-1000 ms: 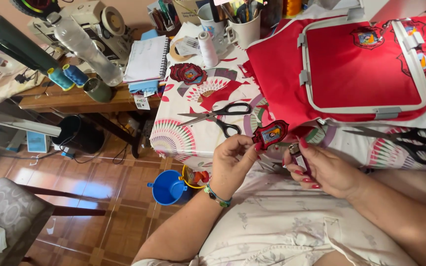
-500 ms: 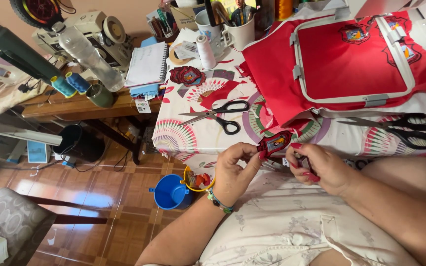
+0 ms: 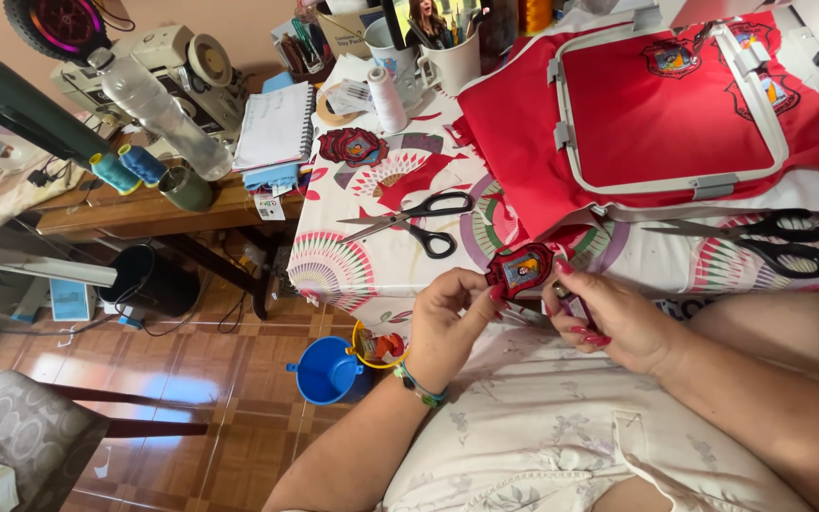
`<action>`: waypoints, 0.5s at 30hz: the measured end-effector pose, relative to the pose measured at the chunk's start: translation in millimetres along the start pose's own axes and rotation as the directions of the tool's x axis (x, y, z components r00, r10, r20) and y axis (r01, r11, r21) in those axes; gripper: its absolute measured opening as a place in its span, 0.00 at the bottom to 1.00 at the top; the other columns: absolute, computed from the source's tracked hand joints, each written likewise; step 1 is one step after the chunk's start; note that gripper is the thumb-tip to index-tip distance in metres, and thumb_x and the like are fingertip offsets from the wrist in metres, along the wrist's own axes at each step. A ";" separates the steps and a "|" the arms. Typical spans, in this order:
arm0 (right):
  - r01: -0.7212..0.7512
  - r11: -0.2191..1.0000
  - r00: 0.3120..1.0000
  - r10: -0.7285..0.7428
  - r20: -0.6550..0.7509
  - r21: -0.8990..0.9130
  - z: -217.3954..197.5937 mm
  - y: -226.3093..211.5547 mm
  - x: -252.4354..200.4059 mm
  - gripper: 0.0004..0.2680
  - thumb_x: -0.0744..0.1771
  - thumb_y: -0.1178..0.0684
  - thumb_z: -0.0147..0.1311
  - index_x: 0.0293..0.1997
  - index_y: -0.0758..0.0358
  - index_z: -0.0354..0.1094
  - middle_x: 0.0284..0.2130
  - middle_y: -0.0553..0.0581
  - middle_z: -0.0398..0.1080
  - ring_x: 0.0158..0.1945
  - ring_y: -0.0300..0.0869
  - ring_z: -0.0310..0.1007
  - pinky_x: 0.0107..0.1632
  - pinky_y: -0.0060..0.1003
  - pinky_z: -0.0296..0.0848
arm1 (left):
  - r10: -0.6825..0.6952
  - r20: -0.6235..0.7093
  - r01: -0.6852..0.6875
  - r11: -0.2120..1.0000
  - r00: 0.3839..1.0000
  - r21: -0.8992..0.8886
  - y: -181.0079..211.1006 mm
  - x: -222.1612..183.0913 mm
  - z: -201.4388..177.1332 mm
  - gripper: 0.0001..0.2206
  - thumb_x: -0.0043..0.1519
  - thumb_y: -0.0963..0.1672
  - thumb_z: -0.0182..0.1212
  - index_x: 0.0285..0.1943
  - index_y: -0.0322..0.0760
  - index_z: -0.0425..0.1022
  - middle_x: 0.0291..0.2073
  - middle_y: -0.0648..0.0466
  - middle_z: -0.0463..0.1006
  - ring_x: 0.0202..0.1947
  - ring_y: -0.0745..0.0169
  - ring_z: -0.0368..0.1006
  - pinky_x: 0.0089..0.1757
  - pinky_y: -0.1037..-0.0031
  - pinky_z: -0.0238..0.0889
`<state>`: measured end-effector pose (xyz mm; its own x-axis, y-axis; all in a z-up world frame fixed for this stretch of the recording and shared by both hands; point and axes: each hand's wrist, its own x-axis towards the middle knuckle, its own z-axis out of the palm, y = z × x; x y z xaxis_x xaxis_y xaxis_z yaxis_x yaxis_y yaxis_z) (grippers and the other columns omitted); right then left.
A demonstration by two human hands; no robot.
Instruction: Trimming excess fabric from an embroidered patch and sealing the edges with a lighter
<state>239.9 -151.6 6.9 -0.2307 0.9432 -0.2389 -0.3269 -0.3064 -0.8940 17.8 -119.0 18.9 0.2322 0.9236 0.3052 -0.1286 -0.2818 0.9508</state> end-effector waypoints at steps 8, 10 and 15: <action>-0.042 0.999 0.999 0.042 -0.025 -0.001 -9.6 8.0 1.5 0.16 0.70 0.40 0.43 0.31 0.64 0.63 0.13 0.51 0.46 0.13 0.37 0.45 0.15 0.27 0.44 | -0.294 0.076 0.296 0.850 0.953 -0.435 -16.2 4.2 7.2 0.05 0.64 0.39 0.65 0.38 0.30 0.74 0.21 0.45 0.80 0.18 0.64 0.77 0.26 0.81 0.72; -0.042 0.999 0.999 0.042 -0.030 -0.002 -10.1 9.5 0.3 0.17 0.70 0.40 0.43 0.31 0.64 0.64 0.13 0.52 0.46 0.13 0.38 0.45 0.15 0.28 0.44 | -0.317 0.080 0.318 0.834 0.945 -0.451 -18.5 3.5 7.1 0.05 0.64 0.39 0.66 0.38 0.30 0.74 0.21 0.45 0.80 0.18 0.64 0.78 0.26 0.80 0.72; -0.032 0.999 0.999 0.031 -0.035 -0.007 -7.1 6.1 -1.7 0.17 0.70 0.40 0.43 0.30 0.65 0.64 0.12 0.52 0.46 0.13 0.37 0.46 0.15 0.27 0.45 | -0.314 0.091 0.319 0.827 0.945 -0.463 -25.0 4.5 7.5 0.06 0.63 0.39 0.67 0.38 0.28 0.74 0.21 0.42 0.80 0.18 0.61 0.78 0.26 0.79 0.73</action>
<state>244.8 -154.2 -0.9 -0.2090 0.9370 -0.2799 -0.3128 -0.3352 -0.8887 29.3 -109.7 -3.1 0.3472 0.9378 -0.0057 -0.4790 0.1826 0.8586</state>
